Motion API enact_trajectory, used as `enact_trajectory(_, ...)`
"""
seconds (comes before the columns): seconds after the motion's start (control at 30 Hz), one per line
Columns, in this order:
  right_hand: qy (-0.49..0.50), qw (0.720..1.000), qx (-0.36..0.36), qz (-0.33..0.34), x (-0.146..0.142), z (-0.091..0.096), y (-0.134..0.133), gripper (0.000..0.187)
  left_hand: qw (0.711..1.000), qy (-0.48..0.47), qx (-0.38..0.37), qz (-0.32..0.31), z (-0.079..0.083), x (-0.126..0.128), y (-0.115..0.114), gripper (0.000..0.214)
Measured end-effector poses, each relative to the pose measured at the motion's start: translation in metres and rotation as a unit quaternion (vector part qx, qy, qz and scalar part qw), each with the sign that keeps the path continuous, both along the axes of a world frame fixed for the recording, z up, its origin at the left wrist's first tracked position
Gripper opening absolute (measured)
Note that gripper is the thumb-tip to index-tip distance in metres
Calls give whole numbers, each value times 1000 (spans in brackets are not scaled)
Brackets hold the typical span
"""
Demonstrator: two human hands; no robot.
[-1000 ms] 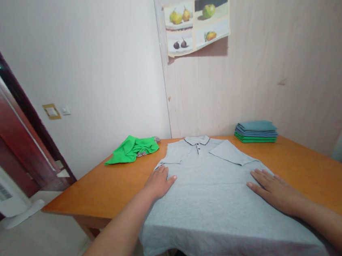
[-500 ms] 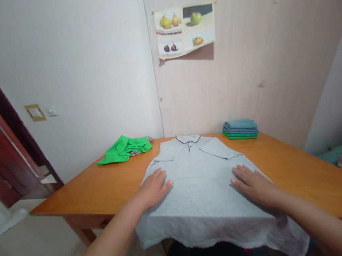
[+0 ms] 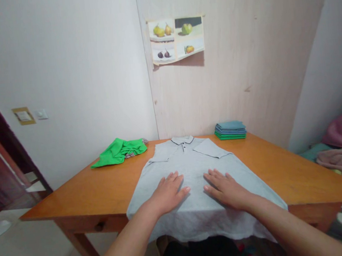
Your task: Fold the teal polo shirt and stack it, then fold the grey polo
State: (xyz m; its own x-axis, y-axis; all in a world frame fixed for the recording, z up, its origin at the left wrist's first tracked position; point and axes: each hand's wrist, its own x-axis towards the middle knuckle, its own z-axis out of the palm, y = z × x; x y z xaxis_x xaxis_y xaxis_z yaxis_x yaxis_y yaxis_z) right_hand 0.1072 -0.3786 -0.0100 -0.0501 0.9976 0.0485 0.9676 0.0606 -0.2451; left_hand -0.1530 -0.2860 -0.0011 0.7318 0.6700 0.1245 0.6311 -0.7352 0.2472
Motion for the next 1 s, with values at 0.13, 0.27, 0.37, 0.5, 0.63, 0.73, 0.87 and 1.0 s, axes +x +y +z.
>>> enact_trajectory(0.13,10,999,-7,45,-4,2,-15,69,998,2,-22,-63,-1,0,-14,63)
enact_trajectory(0.27,7,998,18,52,4,10,-28,56,998,-34,2,-51,-1,-10,-9,56)
enact_trajectory(0.37,13,998,33,51,0,12,-26,58,998,-48,22,-38,-5,-5,-7,58)
enact_trajectory(0.5,27,997,11,67,-4,2,-22,66,999,-13,14,-50,-12,1,-12,63)
enact_trajectory(0.63,29,998,17,54,5,-8,-25,67,999,-3,10,-43,-12,0,-16,64)
enact_trajectory(0.73,22,998,28,45,12,-11,-28,67,999,-7,8,-38,-11,-1,-15,63)
enact_trajectory(0.87,16,999,33,35,20,-12,-34,66,999,-5,-5,-44,-9,0,-13,64)
enact_trajectory(1.0,-8,999,40,-8,34,-13,-44,67,999,-7,-10,-30,-9,-7,-14,64)
